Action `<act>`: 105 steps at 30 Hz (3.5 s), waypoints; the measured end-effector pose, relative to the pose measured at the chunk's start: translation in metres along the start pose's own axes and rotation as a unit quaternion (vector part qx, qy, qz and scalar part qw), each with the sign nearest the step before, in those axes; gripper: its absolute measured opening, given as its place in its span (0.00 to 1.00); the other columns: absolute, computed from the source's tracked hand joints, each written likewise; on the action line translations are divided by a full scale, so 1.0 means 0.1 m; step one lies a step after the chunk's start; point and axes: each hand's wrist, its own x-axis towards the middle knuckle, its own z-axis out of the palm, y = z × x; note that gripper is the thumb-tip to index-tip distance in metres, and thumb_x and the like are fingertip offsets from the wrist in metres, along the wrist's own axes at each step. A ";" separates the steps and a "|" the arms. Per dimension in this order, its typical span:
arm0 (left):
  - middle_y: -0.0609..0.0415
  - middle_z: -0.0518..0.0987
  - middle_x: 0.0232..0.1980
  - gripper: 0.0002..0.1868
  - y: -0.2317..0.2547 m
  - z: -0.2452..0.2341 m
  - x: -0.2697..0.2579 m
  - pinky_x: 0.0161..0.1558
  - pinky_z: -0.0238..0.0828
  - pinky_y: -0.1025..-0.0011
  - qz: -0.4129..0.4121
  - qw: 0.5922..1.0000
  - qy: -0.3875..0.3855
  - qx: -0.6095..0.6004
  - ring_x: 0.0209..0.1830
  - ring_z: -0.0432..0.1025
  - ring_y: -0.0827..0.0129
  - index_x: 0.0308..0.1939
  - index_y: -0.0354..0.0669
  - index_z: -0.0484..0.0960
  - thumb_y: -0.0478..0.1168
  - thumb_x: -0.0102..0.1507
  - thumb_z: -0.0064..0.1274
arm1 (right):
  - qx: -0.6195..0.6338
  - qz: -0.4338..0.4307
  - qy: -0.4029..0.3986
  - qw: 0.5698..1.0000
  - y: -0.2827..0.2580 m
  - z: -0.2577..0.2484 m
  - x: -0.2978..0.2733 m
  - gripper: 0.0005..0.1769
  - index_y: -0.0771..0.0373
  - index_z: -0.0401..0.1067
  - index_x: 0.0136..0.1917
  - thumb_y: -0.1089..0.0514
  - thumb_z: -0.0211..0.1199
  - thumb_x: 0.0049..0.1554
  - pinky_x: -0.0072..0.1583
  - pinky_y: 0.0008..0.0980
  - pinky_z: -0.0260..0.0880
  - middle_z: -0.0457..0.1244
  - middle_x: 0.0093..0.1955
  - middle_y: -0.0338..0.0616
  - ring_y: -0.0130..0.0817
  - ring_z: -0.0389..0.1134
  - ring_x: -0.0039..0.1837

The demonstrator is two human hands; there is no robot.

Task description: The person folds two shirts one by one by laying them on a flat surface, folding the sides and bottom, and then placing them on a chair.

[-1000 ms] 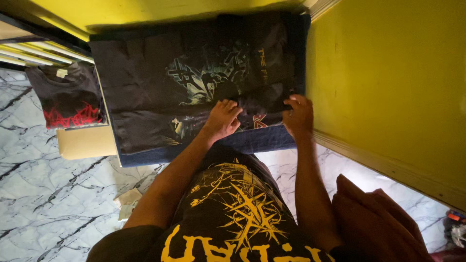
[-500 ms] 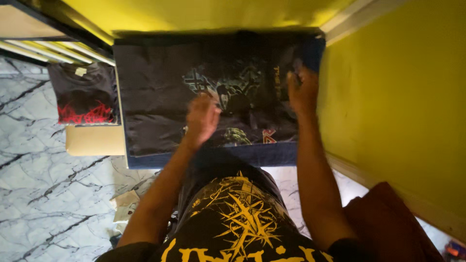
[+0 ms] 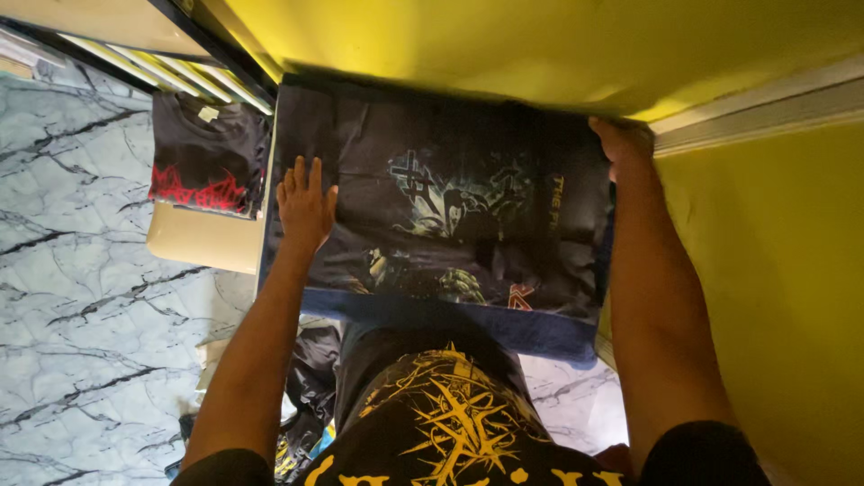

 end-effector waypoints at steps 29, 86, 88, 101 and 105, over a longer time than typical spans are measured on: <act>0.49 0.77 0.51 0.08 -0.45 -0.39 1.23 0.63 0.53 0.48 0.187 0.975 0.035 0.112 0.61 0.66 0.49 0.44 0.44 0.79 0.42 0.66 0.60 | 0.295 -0.104 -0.160 0.936 0.30 -0.75 -0.25 0.13 0.59 0.61 0.42 0.70 0.63 0.61 0.33 0.27 0.51 0.55 0.35 0.32 0.25 0.53 0.31; 0.45 0.75 0.57 0.35 2.98 0.07 -0.72 0.66 0.60 0.49 0.409 0.886 -0.154 -0.155 0.64 0.66 0.51 0.67 0.41 0.71 0.45 0.57 0.64 | -0.302 -0.414 0.084 0.855 1.72 -0.24 -2.96 0.12 0.56 0.74 0.45 0.66 0.60 0.46 0.68 0.51 0.59 0.69 0.54 0.41 0.47 0.65 0.66; 0.48 0.74 0.56 0.26 2.99 0.17 -0.77 0.65 0.61 0.51 0.405 0.889 -0.151 -0.153 0.62 0.67 0.53 0.60 0.44 0.73 0.45 0.61 0.63 | -0.286 -0.383 0.081 0.875 1.75 -0.24 -2.97 0.17 0.55 0.76 0.50 0.64 0.60 0.46 0.69 0.52 0.58 0.68 0.54 0.42 0.47 0.64 0.67; 0.49 0.79 0.47 0.18 2.85 0.01 -0.78 0.52 0.67 0.56 0.369 0.895 -0.114 -0.223 0.51 0.73 0.52 0.48 0.43 0.80 0.39 0.55 0.65 | -0.369 -0.356 0.025 0.858 1.88 -0.43 -2.63 0.22 0.48 0.80 0.57 0.57 0.69 0.48 0.72 0.51 0.53 0.67 0.62 0.40 0.45 0.59 0.70; 0.48 0.84 0.41 0.07 2.78 0.05 -0.70 0.45 0.75 0.60 0.190 0.881 -0.206 -0.382 0.39 0.78 0.57 0.43 0.43 0.85 0.41 0.63 0.62 | -0.190 -0.302 0.059 0.932 1.90 -0.48 -2.48 0.19 0.55 0.78 0.57 0.55 0.72 0.51 0.69 0.47 0.62 0.67 0.62 0.47 0.46 0.63 0.66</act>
